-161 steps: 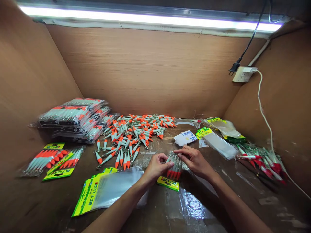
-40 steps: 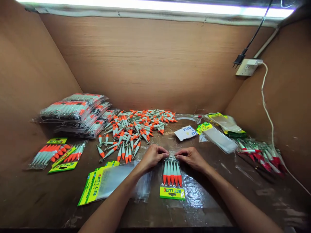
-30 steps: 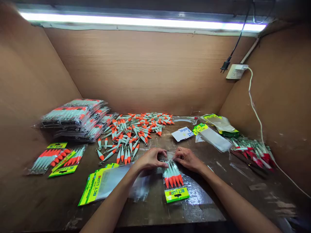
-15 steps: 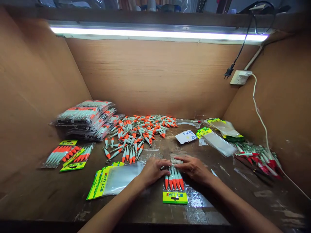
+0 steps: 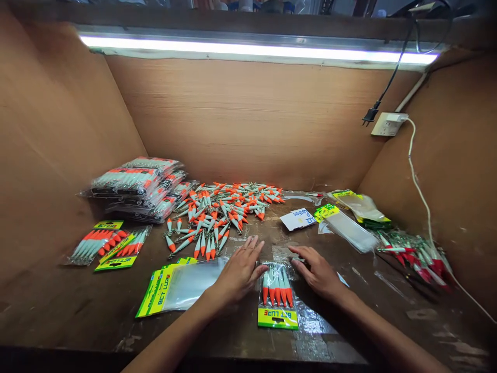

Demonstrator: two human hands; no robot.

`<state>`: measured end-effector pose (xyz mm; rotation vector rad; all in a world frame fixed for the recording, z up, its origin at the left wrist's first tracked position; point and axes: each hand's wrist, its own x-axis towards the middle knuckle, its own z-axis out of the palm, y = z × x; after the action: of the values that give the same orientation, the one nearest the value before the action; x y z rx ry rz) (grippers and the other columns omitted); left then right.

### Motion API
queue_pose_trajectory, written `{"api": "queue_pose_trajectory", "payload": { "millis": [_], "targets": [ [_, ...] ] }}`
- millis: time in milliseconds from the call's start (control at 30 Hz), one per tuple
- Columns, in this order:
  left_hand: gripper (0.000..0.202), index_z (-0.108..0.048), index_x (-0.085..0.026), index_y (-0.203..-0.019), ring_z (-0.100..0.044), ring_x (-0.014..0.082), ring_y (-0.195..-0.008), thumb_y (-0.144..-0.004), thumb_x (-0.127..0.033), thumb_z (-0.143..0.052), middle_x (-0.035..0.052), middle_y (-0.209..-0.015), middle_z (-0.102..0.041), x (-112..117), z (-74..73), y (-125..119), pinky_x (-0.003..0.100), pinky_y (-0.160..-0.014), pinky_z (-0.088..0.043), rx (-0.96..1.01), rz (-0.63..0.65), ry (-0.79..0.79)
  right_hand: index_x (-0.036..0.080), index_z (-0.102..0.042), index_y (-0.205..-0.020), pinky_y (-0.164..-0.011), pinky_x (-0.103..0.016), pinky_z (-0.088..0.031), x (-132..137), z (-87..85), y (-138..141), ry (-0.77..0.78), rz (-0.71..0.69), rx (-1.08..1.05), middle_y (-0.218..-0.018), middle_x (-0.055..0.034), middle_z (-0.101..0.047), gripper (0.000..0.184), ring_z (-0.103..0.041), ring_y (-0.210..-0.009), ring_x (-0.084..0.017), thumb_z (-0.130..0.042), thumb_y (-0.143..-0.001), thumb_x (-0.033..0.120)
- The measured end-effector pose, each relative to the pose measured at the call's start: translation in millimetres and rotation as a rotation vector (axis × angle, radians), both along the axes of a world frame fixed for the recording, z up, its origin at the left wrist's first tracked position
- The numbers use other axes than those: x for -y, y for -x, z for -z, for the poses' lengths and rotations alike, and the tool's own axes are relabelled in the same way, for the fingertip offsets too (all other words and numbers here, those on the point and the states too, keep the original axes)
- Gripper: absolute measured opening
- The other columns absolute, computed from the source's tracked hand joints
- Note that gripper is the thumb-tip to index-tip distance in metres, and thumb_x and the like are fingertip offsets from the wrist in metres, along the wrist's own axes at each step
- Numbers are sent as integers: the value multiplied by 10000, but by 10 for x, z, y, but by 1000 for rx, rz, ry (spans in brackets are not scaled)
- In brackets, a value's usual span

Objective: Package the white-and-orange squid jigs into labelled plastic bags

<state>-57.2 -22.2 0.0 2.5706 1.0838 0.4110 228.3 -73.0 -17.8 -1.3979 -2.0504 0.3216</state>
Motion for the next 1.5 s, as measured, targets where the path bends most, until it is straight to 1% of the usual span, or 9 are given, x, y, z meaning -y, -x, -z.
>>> {"api": "queue_pose_trajectory", "payload": {
  "millis": [200,333,500,633,733,833,1067,1333,1500],
  "targets": [
    [424,-623,-222,-1197,-421,350,-1405,-837,-413,-738,132,-1490,-501,114,19,-209,505,-1115,-376,118,5,147,259,-482,-1461,-1099,-503,-425,-72,240,24,16,-6,-16,-1450,-119,-532,587,-489,-1322,-309,-631,-914,412],
    [446,-585,-215,-1094,-682,196,-799,-749,-393,-807,18,-931,-710,190,-93,10,288,-691,-528,450,-95,411,260,-428,-1473,-1077,-509,-452,-92,333,-203,-17,183,-193,-1414,-118,-557,574,-566,-1260,-314,-545,-946,454],
    [522,-511,-189,-1196,-692,196,-739,-800,-450,-728,38,-906,-711,-76,-434,1163,299,-637,-545,890,-602,162,283,-424,-1468,-996,-492,-529,-160,375,-256,39,263,-298,-1333,-121,-616,621,-630,-1179,-344,-572,-906,502],
    [439,-551,-185,-1181,-673,342,-983,-817,-400,-671,120,-1019,-699,-291,-614,2281,464,-788,-535,844,-949,-167,249,-406,-1476,-1033,-516,-494,-158,368,-161,14,207,-209,-1354,-123,-581,604,-610,-1195,-321,-538,-938,489],
    [377,-643,-183,-1051,-464,490,-1293,-712,-322,-734,192,-1150,-656,-322,-547,2682,596,-987,-404,567,-1015,-326,261,-477,-1426,-1069,-510,-462,-116,273,-50,-45,130,-124,-1379,-111,-561,515,-571,-1242,-307,-539,-950,450],
    [353,-648,-161,-1118,-284,494,-1413,-799,-312,-648,213,-1337,-556,-259,-402,2636,631,-1078,-289,373,-958,-440,277,-589,-1318,-1049,-459,-483,-104,125,96,-67,29,-72,-1328,-95,-603,382,-576,-1236,-285,-548,-956,390],
    [344,-701,-265,-1026,-626,250,-1043,-708,-337,-809,17,-1063,-684,-20,-61,1853,349,-915,-482,177,-386,-34,228,-722,-1054,-831,-344,-546,-607,-217,687,31,-124,-96,-1019,-70,-742,236,-694,-929,-227,-524,-975,330],
    [30,-648,-201,-805,-624,196,-832,-813,-221,-669,13,-845,-688,-112,-34,1724,280,-741,-441,217,-454,30,181,-724,-1055,-805,-309,-516,-1660,-751,1507,-76,-121,-36,-1004,-79,-748,234,-681,-869,-204,-531,-956,270],
    [128,-708,-224,-830,-634,195,-848,-900,-211,-602,7,-835,-725,-177,-124,1703,362,-966,-406,149,-335,-63,118,-656,-1243,-979,-344,-446,-2322,-1019,1790,-116,-26,33,-1238,-157,-678,337,-618,-1124,-248,-521,-957,236]
  ]
}}
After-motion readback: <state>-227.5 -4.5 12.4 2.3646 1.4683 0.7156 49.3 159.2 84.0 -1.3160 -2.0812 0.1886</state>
